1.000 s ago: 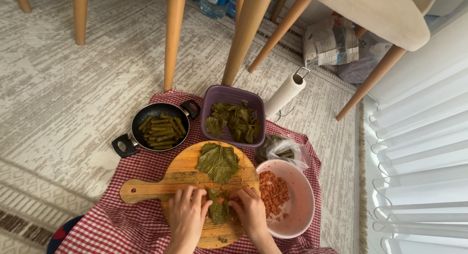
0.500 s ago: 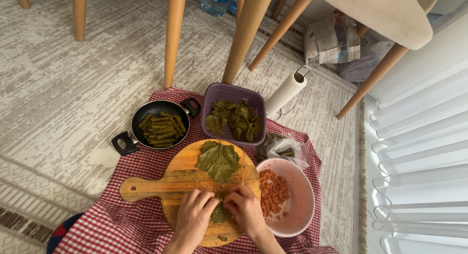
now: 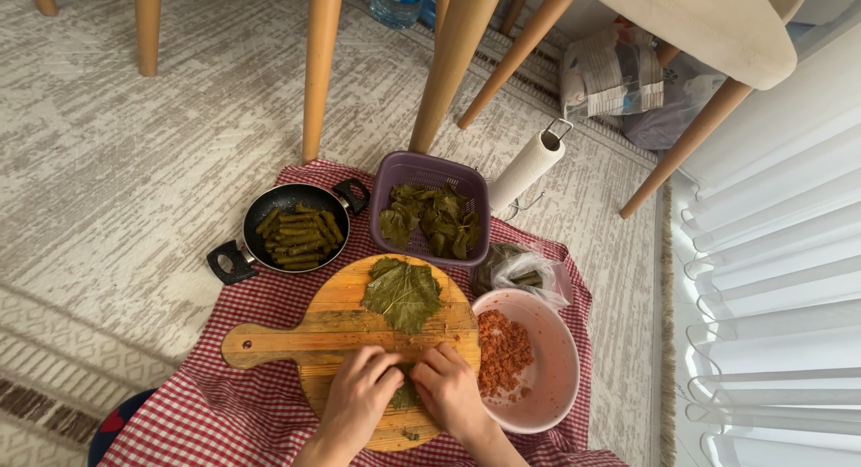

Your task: Rolling grape leaves with a meat and rice filling on a wooden board to prepare sarma.

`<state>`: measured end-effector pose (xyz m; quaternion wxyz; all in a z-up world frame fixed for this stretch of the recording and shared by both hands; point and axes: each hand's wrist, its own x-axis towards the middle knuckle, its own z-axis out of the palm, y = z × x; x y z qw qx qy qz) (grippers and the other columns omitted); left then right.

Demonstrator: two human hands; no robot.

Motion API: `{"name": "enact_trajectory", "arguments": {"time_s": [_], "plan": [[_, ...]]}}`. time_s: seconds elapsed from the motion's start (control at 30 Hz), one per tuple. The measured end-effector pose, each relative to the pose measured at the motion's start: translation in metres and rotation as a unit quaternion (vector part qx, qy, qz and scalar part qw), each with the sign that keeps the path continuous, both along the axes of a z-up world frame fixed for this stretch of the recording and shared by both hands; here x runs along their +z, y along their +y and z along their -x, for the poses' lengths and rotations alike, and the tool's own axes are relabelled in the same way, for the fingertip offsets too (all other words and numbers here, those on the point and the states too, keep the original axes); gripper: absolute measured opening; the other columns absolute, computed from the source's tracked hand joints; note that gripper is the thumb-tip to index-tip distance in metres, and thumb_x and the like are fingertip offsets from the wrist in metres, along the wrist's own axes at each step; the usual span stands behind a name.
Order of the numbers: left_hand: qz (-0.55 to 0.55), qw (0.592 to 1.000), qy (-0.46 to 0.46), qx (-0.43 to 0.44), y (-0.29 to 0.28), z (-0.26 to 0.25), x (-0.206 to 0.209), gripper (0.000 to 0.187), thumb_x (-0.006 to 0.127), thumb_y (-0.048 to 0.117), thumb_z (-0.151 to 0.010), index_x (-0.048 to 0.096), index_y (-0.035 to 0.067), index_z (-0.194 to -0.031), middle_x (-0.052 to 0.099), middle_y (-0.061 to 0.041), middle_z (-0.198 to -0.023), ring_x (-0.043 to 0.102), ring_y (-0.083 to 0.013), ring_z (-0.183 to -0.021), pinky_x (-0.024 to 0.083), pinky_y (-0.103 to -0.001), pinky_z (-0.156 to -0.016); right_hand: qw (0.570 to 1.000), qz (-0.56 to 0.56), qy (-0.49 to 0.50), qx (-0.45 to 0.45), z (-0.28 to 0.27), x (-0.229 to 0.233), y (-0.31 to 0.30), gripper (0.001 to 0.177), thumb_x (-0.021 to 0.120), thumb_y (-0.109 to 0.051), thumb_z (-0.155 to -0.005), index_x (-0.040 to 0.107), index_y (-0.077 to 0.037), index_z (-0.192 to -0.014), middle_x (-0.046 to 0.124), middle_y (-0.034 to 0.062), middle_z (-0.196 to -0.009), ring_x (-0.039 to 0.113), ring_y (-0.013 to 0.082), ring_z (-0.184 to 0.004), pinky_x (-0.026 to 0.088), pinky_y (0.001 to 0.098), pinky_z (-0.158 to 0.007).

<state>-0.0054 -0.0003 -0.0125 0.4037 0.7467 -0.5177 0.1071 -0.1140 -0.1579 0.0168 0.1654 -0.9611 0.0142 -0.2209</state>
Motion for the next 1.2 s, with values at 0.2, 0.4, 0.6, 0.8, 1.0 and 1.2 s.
{"name": "enact_trajectory", "arguments": {"time_s": [0.2, 0.4, 0.6, 0.8, 1.0, 1.2], "plan": [[-0.063, 0.998, 0.01, 0.0, -0.016, 0.0, -0.039, 0.019, 0.077, -0.006, -0.077, 0.077, 0.005, -0.093, 0.072, -0.005, -0.097, 0.063, -0.0214, -0.096, 0.057, -0.039, -0.088, 0.998, -0.065, -0.014, -0.002, -0.006, 0.038, 0.0, 0.019, 0.085, -0.012, -0.071, 0.074, -0.006, -0.085, 0.07, 0.0071, -0.088, 0.062, 0.0253, -0.082, 0.056, 0.0376, -0.072], [0.002, 0.996, -0.075, -0.037, -0.014, -0.01, -0.039, 0.015, 0.079, 0.001, -0.079, 0.076, 0.009, -0.091, 0.073, -0.002, -0.1, 0.064, -0.0196, -0.1, 0.055, -0.037, -0.093, 1.0, -0.016, 0.008, 0.015, -0.004, 0.013, -0.006, 0.018, 0.083, -0.01, -0.072, 0.074, -0.005, -0.087, 0.07, 0.0061, -0.089, 0.063, 0.0227, -0.081, 0.057, 0.0345, -0.074], [-0.097, 0.994, -0.019, -0.042, -0.012, -0.018, -0.013, 0.019, 0.084, 0.017, -0.077, 0.078, 0.007, -0.092, 0.073, -0.003, -0.098, 0.06, -0.0221, -0.095, 0.05, -0.043, -0.087, 0.998, 0.019, -0.054, 0.035, 0.001, 0.016, 0.001, 0.015, 0.084, -0.011, -0.075, 0.075, -0.007, -0.087, 0.073, 0.0038, -0.092, 0.063, 0.0192, -0.08, 0.056, 0.0317, -0.072], [-0.102, 0.993, -0.039, -0.044, -0.015, -0.018, -0.016, 0.023, 0.085, 0.017, -0.075, 0.076, 0.007, -0.095, 0.07, -0.002, -0.099, 0.059, -0.0222, -0.096, 0.048, -0.044, -0.085, 0.999, -0.039, -0.017, -0.021, 0.001, 0.018, 0.003, 0.019, 0.084, -0.011, -0.071, 0.075, -0.005, -0.086, 0.071, 0.0066, -0.091, 0.061, 0.0248, -0.085, 0.056, 0.0365, -0.076], [-0.132, 0.99, 0.041, -0.018, -0.009, -0.008, -0.005, 0.022, 0.086, 0.024, -0.074, 0.076, 0.011, -0.088, 0.07, 0.0, -0.097, 0.058, -0.0215, -0.095, 0.045, -0.044, -0.085, 0.999, -0.042, -0.021, -0.004, 0.004, 0.021, 0.008, 0.019, 0.084, -0.013, -0.073, 0.073, -0.005, -0.087, 0.07, 0.0063, -0.092, 0.061, 0.0255, -0.086, 0.054, 0.0375, -0.078], [-0.142, 0.988, 0.047, -0.034, -0.005, -0.008, -0.007, 0.033, 0.087, 0.032, -0.075, 0.075, 0.009, -0.096, 0.069, -0.002, -0.098, 0.057, -0.0232, -0.092, 0.042, -0.044, -0.082, 0.996, -0.071, 0.007, -0.048, 0.013, 0.011, 0.017, 0.017, 0.083, -0.011, -0.072, 0.072, -0.005, -0.084, 0.069, 0.007, -0.09, 0.059, 0.0265, -0.086, 0.053, 0.0387, -0.077]]}}
